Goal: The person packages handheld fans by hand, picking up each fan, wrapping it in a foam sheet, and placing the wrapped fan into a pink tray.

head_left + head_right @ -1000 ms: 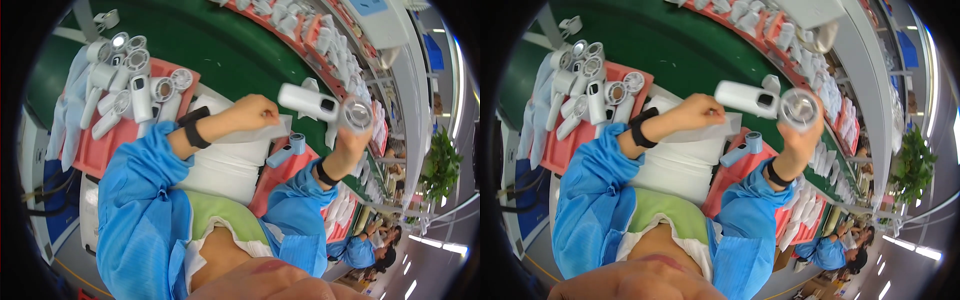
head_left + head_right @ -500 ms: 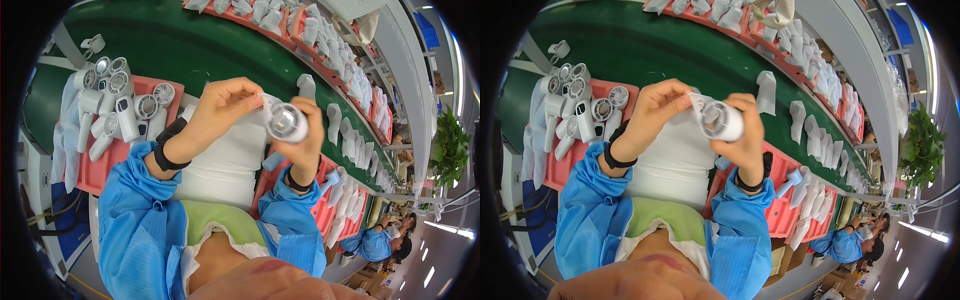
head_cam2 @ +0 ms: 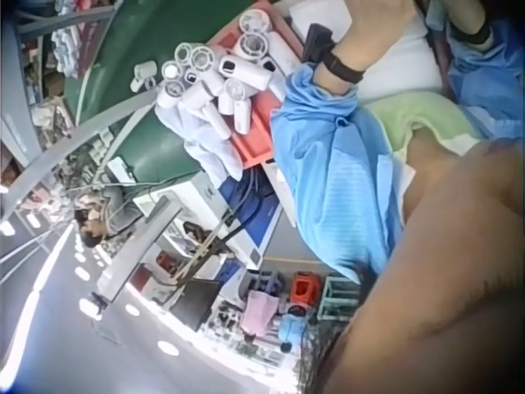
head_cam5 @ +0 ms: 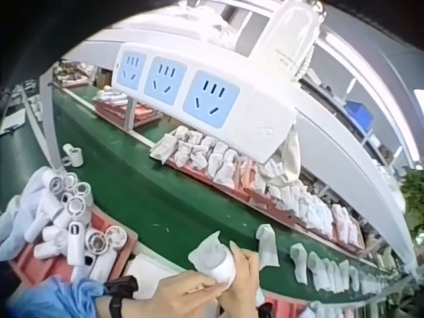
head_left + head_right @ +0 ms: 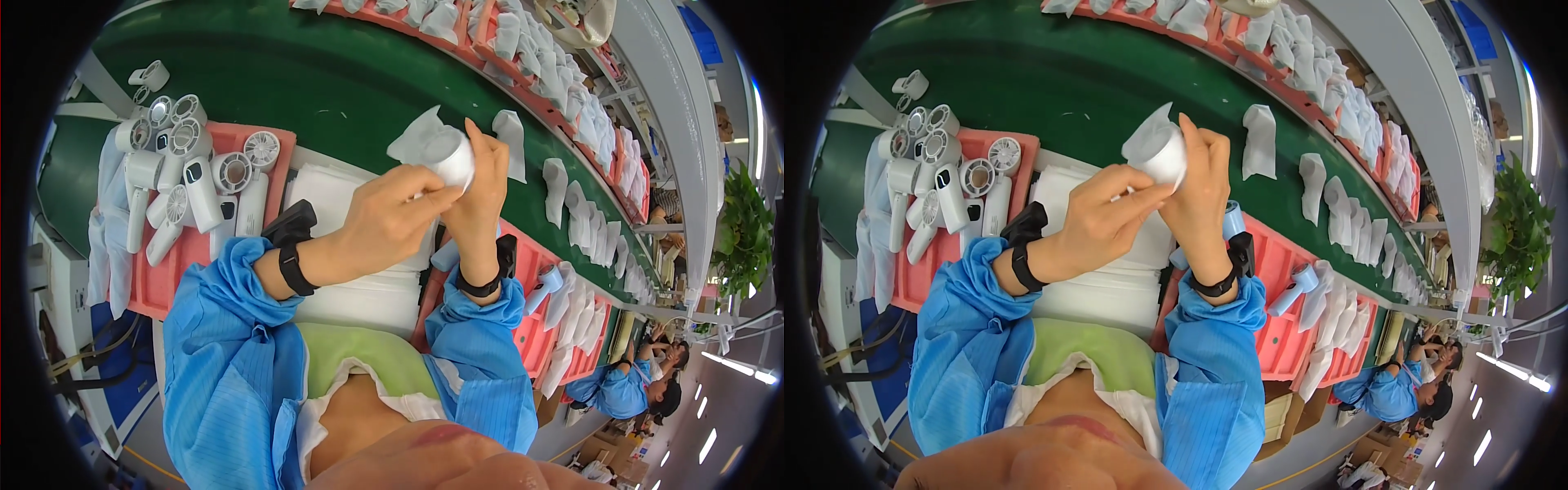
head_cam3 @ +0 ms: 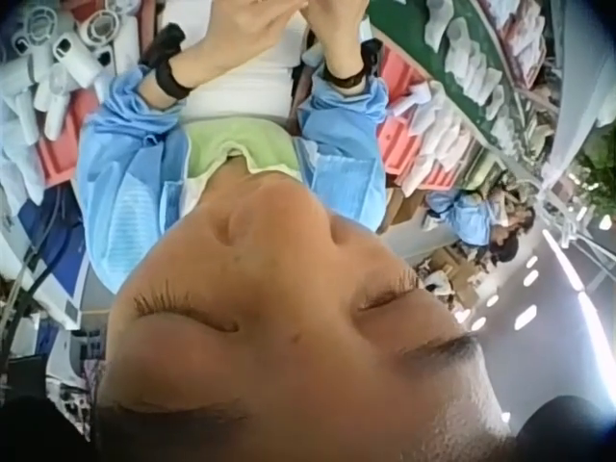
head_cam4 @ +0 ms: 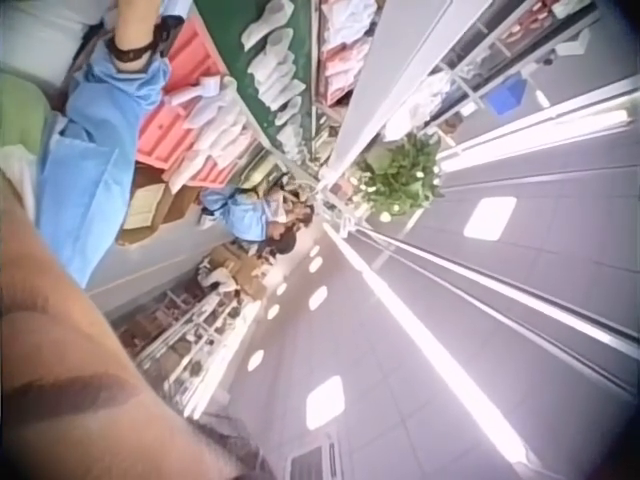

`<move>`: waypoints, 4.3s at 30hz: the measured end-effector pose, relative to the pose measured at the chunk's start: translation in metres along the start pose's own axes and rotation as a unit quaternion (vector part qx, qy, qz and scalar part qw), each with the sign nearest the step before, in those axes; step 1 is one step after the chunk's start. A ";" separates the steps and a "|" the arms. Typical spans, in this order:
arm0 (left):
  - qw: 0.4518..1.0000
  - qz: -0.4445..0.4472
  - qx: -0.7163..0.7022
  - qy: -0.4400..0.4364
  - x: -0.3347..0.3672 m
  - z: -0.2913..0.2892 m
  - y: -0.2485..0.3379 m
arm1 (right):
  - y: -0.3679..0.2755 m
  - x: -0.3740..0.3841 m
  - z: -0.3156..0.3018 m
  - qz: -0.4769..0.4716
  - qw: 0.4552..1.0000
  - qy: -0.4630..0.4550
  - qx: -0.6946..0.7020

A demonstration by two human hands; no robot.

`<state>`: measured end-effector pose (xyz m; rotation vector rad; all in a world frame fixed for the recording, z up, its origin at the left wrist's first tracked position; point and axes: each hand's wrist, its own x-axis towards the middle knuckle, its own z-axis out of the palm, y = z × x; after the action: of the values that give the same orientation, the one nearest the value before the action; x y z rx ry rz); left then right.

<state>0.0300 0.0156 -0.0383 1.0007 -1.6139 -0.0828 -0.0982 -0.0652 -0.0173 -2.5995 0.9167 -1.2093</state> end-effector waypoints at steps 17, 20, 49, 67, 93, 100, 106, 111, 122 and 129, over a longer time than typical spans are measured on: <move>0.961 -0.071 -0.263 0.052 0.033 -0.039 -0.022 | 0.017 -0.012 0.012 0.055 0.950 -0.156 0.265; 0.982 -0.108 -0.014 0.155 0.029 -0.041 -0.018 | 0.017 -0.011 0.015 0.058 0.986 -0.096 0.120; 0.914 -0.104 0.119 -0.373 -0.061 0.056 -0.054 | 0.045 0.059 0.084 0.065 0.954 -0.288 0.059; 0.984 -0.061 0.066 -0.156 -0.135 0.078 -0.107 | -0.116 0.129 0.160 -0.183 0.900 -0.324 0.226; 0.933 -0.287 -0.192 -0.097 0.018 -0.026 -0.046 | 0.007 -0.014 -0.095 0.136 0.971 0.056 0.188; 0.867 -0.337 -0.367 -0.012 0.019 -0.035 -0.020 | -0.007 -0.009 -0.033 0.036 0.982 0.016 0.185; 0.793 -0.363 -0.488 0.040 0.018 -0.038 -0.008 | -0.009 -0.009 0.004 -0.104 0.989 0.081 0.071; 0.999 -0.046 -0.004 -0.007 0.003 -0.011 0.007 | -0.004 -0.006 0.003 -0.066 0.994 0.065 0.055; 0.994 -0.101 -0.027 -0.019 0.018 -0.014 -0.015 | -0.007 -0.023 0.002 0.139 0.878 -0.036 0.456; 0.961 -0.100 -0.259 0.000 0.026 -0.032 -0.025 | 0.022 -0.025 0.013 0.064 0.964 -0.105 0.237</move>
<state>0.0710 -0.0020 -0.0217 0.7463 -1.3812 -0.6126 -0.1112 -0.0698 -0.0501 -2.1957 0.6442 -0.9524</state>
